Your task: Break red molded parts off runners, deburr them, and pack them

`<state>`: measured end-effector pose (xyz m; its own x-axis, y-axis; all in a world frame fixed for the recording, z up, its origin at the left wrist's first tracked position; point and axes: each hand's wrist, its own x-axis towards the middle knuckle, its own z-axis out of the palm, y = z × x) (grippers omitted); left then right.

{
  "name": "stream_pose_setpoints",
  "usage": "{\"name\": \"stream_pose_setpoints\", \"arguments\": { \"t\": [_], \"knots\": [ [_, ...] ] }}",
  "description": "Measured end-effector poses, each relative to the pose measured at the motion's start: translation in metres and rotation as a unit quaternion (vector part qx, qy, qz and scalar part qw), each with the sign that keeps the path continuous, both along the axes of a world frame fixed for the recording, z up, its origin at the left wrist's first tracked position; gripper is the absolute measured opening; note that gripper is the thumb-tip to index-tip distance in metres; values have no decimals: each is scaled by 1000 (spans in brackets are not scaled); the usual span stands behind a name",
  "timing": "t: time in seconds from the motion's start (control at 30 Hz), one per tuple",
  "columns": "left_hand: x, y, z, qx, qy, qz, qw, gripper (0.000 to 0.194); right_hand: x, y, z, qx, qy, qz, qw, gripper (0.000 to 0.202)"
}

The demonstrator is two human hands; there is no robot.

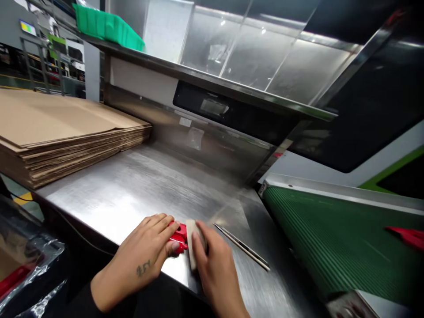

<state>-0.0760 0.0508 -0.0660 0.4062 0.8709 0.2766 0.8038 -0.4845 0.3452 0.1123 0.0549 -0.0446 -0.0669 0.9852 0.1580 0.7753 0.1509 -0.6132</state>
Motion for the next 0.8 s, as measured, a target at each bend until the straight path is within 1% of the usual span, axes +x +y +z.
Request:
{"name": "stream_pose_setpoints", "arguments": {
  "t": [0.1, 0.2, 0.3, 0.4, 0.47, 0.57, 0.63, 0.8],
  "knots": [
    [1, 0, -1, -1, 6, -8, 1000, 46, 0, 1, -1, -6, 10, -3, 1000, 49],
    [1, 0, 0, 4, 2, -2, 1000, 48, -1, 3, 0, 2, 10, -11, 1000, 48],
    [0, 1, 1, -8, -7, -10, 1000, 46, -2, 2, 2, -15, 23, -4, 1000, 51],
    [-2, 0, 2, -10, -13, -11, 1000, 46, -2, 0, 3, -12, 17, -10, 1000, 50],
    [-2, -1, 3, -12, -17, -7, 1000, 48, -2, -2, 2, -12, 8, -16, 1000, 50],
    [-2, -2, 3, -27, -23, -11, 999, 48, 0, -4, -1, -35, 6, -5, 999, 54],
    [-1, -1, 3, -30, -39, -17, 999, 46, -2, 1, -1, -32, -10, -7, 999, 52],
    [-4, 2, 9, -40, -141, -51, 988, 40, -12, 36, 2, -7, -65, -4, 998, 44]
  ]
}}
